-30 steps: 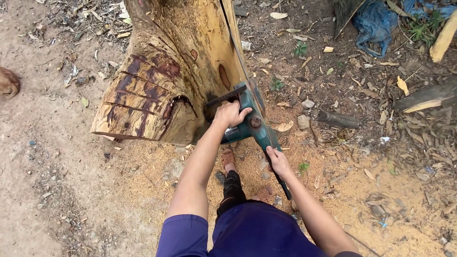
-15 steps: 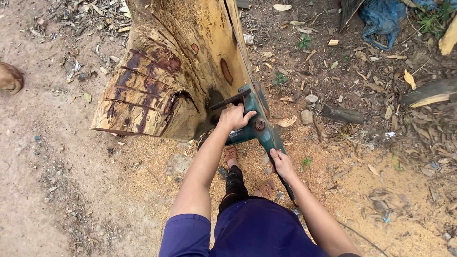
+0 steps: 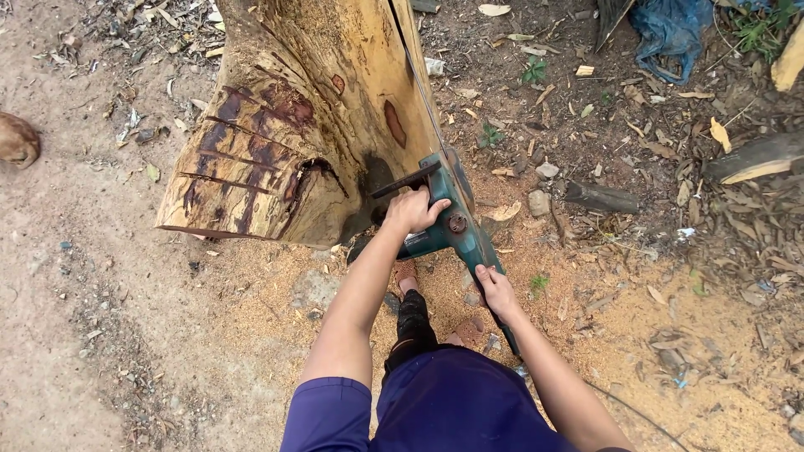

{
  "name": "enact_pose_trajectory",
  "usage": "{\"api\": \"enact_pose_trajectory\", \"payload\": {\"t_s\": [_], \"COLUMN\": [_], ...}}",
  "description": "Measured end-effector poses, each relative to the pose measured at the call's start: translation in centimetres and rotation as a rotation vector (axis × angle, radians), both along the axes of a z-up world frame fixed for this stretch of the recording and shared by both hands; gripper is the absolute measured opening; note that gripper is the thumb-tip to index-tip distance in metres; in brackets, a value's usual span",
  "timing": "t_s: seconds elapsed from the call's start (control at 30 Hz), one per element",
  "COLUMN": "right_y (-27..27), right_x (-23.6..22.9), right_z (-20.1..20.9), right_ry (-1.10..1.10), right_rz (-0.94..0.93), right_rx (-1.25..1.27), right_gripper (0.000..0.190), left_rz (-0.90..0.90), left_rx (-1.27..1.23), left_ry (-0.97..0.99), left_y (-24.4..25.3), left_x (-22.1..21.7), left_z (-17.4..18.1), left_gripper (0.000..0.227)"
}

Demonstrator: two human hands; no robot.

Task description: Using an electric hand saw to cut a slice from a large wooden stump on the ground.

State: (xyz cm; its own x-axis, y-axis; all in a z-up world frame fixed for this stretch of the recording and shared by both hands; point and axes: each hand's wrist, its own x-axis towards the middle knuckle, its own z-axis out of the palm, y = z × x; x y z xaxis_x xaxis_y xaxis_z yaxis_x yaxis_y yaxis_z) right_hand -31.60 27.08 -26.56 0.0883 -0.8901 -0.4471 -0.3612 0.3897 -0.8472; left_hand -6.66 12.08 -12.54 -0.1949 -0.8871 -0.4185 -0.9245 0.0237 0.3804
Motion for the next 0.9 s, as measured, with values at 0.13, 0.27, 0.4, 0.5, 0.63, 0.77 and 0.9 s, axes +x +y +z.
{"api": "enact_pose_trajectory", "payload": {"t_s": [0.13, 0.27, 0.4, 0.5, 0.63, 0.77, 0.9], "right_y": [0.4, 0.5, 1.1, 1.2, 1.6, 1.9, 2.0], "right_x": [-0.3, -0.4, -0.2, -0.2, 0.1, -0.3, -0.5], "right_z": [-1.6, -1.8, -0.1, -0.2, 1.7, 0.4, 0.2], "right_ry": [-0.014, -0.013, -0.013, -0.032, -0.049, -0.060, -0.045], "right_rz": [-0.020, -0.019, -0.020, -0.021, -0.033, -0.033, -0.029], "right_rx": [0.025, 0.034, 0.040, 0.041, 0.055, 0.062, 0.078], "right_gripper": [0.066, 0.066, 0.065, 0.063, 0.062, 0.061, 0.062], "left_rz": [0.000, 0.002, 0.001, 0.004, 0.002, -0.005, 0.003], "left_rx": [0.012, 0.031, 0.038, 0.042, 0.045, 0.058, 0.057], "left_ry": [-0.003, 0.002, -0.001, 0.004, 0.015, 0.015, 0.028], "left_y": [0.1, 0.4, 0.5, 0.5, 0.7, 0.9, 1.1], "left_x": [-0.2, -0.4, -0.5, -0.5, -0.6, -0.7, -1.1], "left_z": [-0.4, 0.0, -0.5, -0.9, -1.1, -1.7, -1.5], "left_gripper": [0.076, 0.076, 0.076, 0.077, 0.076, 0.078, 0.077]}}
